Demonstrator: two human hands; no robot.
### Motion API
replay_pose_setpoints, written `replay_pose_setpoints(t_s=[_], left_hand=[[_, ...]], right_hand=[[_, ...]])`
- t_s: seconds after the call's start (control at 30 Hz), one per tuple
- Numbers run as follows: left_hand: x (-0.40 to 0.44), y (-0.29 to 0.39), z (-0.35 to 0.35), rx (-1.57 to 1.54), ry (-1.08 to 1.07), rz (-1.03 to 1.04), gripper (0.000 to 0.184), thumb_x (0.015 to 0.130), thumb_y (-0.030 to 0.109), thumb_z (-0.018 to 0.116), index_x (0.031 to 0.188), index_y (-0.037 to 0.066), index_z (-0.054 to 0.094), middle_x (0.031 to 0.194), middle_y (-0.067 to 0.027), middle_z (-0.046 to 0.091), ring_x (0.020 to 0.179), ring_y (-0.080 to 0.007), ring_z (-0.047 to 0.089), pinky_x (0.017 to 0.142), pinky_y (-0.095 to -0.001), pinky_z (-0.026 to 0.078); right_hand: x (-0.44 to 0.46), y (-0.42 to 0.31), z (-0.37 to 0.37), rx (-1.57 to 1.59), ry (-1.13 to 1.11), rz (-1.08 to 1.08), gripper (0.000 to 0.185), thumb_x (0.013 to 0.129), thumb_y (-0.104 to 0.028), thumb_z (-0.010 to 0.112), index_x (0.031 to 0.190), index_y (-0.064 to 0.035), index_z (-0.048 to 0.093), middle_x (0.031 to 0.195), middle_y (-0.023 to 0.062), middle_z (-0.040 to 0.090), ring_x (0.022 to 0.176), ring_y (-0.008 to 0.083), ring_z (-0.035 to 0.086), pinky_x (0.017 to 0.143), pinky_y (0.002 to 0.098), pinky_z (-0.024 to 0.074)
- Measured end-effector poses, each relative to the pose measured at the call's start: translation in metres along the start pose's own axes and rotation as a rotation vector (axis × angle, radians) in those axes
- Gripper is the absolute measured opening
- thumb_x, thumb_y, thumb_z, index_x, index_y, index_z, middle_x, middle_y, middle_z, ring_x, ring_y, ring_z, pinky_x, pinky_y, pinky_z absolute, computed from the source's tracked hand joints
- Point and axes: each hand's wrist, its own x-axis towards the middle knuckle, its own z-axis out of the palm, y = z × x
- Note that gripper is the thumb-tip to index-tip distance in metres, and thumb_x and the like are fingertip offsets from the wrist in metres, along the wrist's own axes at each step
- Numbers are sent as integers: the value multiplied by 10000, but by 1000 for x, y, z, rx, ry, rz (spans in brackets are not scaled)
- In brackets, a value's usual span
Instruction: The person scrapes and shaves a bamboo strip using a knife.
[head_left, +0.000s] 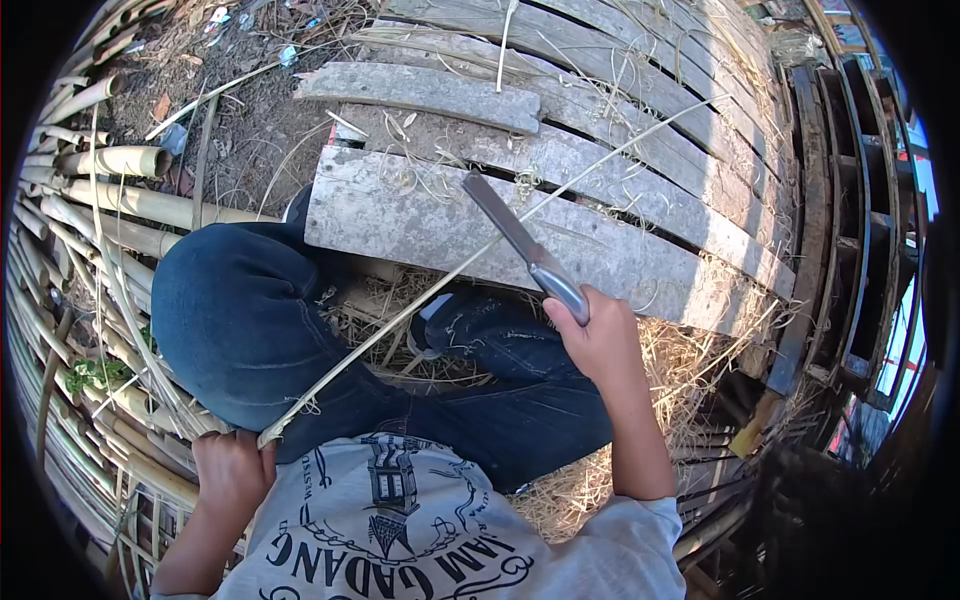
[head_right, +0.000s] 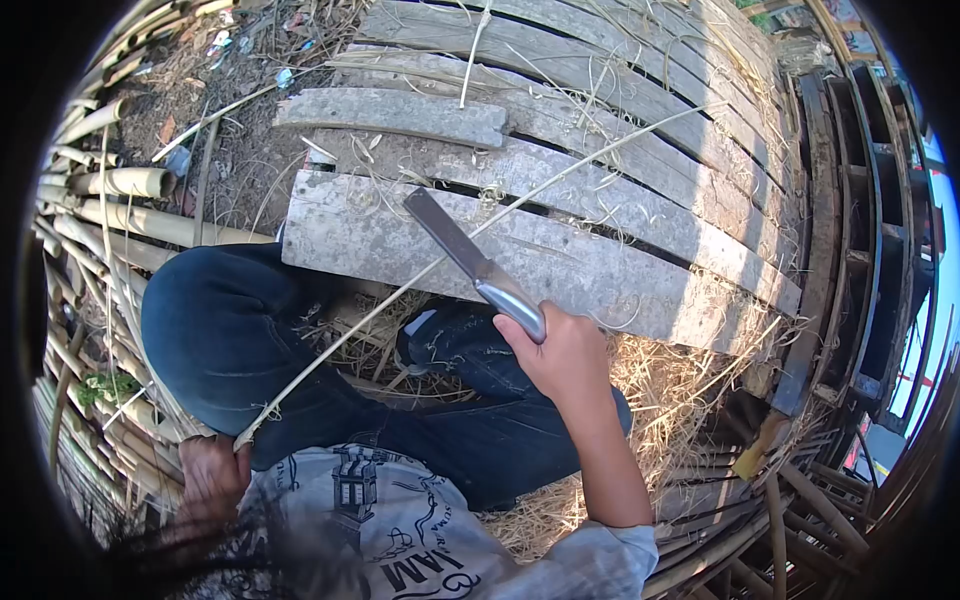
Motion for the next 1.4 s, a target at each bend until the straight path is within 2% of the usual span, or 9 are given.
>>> replay_pose_setpoints(t_s=[0.03, 0.2, 0.4, 0.63, 0.77, 0.83, 0.87, 1.03, 1.4], left_hand=[[1, -1, 1, -5, 3, -7, 264, 737, 236, 706, 611, 45, 575, 520, -152, 571, 462, -338, 567, 526, -429, 440], [3, 2, -1, 2, 10, -2, 270, 751, 239, 697, 606, 49, 573, 515, -153, 569, 463, -339, 575, 517, -434, 440], [3, -3, 2, 11, 55, 67, 287, 765, 247, 687, 591, 46, 577, 502, -160, 562, 453, -338, 578, 509, -436, 455], [8, 2, -4, -3, 78, 48, 346, 822, 239, 658, 564, 17, 592, 517, -197, 573, 468, -365, 588, 499, -450, 463], [13, 9, -25, -91, 122, 65, 421, 876, 275, 626, 569, -11, 616, 546, -210, 587, 507, -393, 597, 539, -460, 490], [16, 3, -30, -326, -180, -56, 445, 915, 299, 595, 592, -5, 634, 568, -204, 606, 529, -382, 612, 555, -446, 499], [18, 5, -37, -326, -242, -103, 462, 939, 333, 568, 625, 7, 658, 601, -192, 629, 587, -363, 638, 593, -429, 505], [28, 2, -48, -441, -398, -115, 472, 960, 379, 526, 692, 27, 690, 637, -154, 648, 653, -318, 651, 651, -397, 498], [38, 0, -50, -558, -627, -207, 543, 995, 420, 469, 660, 32, 648, 495, -43, 525, 478, -143, 528, 503, -292, 421]], right_hand=[[-4, -2, 1, -85, -86, -142, 550, 852, -522, 641, 722, 12, 637, 600, 241, 589, 586, 429, 612, 561, 486, 473], [51, 73, -13, 6, 266, 239, 595, 913, -503, 575, 670, 39, 615, 539, 203, 555, 526, 372, 592, 520, 450, 430], [16, 30, -19, -64, 166, 136, 603, 887, -524, 595, 719, 53, 640, 595, 245, 594, 592, 406, 630, 576, 478, 482], [-43, -33, 33, 365, -154, -40, 423, 842, -394, 704, 753, 14, 633, 592, 171, 576, 535, 337, 573, 531, 387, 445], [-61, -51, 85, 690, -155, -40, 359, 860, -295, 705, 715, 6, 574, 546, 82, 521, 510, 163, 509, 514, 327, 404], [-68, -62, 99, 955, -304, -52, 360, 857, -310, 699, 705, -9, 570, 564, 89, 557, 462, 201, 570, 481, 352, 449], [-73, -66, 90, 1146, -562, 102, 312, 875, -260, 680, 715, -28, 546, 562, 23, 523, 442, 109, 521, 420, 286, 418], [-68, -39, 95, 1323, -897, 161, 278, 886, -255, 670, 779, -37, 534, 587, 22, 536, 439, 98, 523, 409, 258, 449], [-28, -9, 67, 1236, -193, 204, 318, 992, -373, 497, 959, -59, 534, 647, 15, 538, 461, 85, 505, 407, 247, 432]])
